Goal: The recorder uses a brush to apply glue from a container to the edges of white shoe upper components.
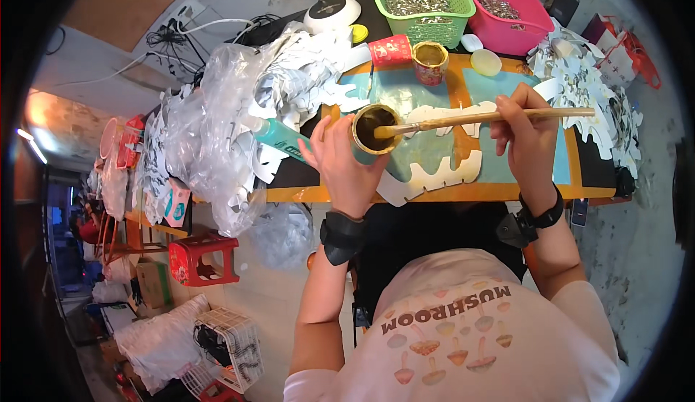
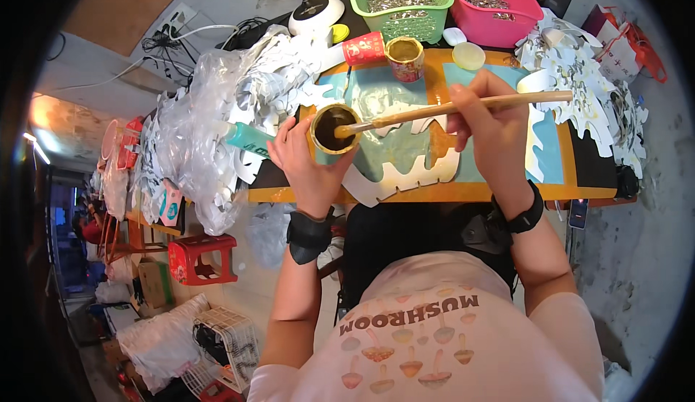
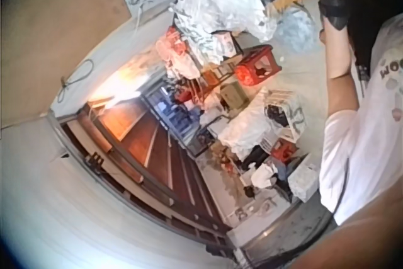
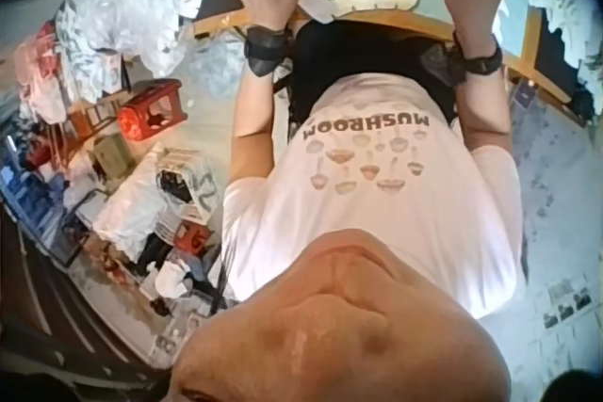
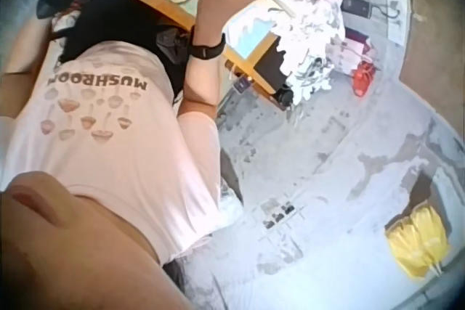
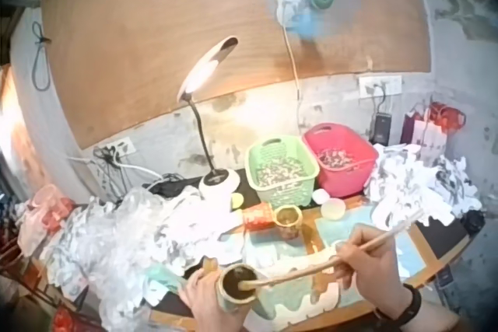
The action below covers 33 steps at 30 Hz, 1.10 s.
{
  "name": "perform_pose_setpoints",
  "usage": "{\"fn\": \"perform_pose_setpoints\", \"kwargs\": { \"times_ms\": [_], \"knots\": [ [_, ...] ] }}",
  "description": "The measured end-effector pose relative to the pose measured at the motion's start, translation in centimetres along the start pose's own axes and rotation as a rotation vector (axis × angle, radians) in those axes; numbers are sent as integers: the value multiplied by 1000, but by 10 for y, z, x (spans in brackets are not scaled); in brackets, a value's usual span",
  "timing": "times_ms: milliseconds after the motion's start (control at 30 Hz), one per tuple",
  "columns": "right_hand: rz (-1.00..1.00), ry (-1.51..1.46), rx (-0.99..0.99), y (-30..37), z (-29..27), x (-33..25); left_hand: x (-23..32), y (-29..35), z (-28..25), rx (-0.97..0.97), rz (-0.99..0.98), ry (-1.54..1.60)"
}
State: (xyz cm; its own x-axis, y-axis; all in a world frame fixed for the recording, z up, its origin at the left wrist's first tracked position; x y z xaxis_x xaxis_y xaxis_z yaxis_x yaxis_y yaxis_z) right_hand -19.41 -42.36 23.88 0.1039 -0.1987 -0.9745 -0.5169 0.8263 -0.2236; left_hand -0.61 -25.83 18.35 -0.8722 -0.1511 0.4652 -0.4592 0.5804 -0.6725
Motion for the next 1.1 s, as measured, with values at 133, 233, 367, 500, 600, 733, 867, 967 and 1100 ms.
{"fn": "perform_pose_setpoints", "kwargs": {
  "times_ms": [133, 233, 367, 500, 600, 733, 867, 967, 1100],
  "knots": [
    [113, -79, 62, -2, -19, 14, -5, 0, 7, 7, -29, 1],
    [158, -76, 88, -2, -37, 25, -7, -1, 11, -5, -95, 20],
    [232, -274, 151, -7, -46, 45, -22, -6, 21, -13, -283, 230],
    [383, -624, 181, -22, -27, 46, -30, -14, 30, 21, -215, 284],
    [269, -755, -24, -37, -11, 41, -27, -12, 31, 146, -251, 332],
    [167, -800, -131, -45, 4, 28, -22, -3, 28, 214, -189, 333],
    [116, -807, -187, -41, -9, 32, -16, 24, -2, 93, -181, 107],
    [133, -795, -157, -31, -15, 34, -24, 61, -2, -272, -114, 245],
    [246, -762, -117, -10, -21, 47, -24, 70, 5, -311, -30, 163]
  ]
}}
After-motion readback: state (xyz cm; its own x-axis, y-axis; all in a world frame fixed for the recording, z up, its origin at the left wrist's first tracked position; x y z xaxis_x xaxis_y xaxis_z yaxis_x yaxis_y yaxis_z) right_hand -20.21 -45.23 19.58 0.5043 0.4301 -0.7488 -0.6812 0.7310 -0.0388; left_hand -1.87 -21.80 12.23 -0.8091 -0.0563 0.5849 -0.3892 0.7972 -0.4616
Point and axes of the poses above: each hand's wrist, its own y-axis away from the middle knuckle, its own z-axis out of the palm, x = y × z, the point moved 2 cm from there along -y, towards the middle knuckle, and after that the axes turned 12 degrees about y, right-handed, at the moved point
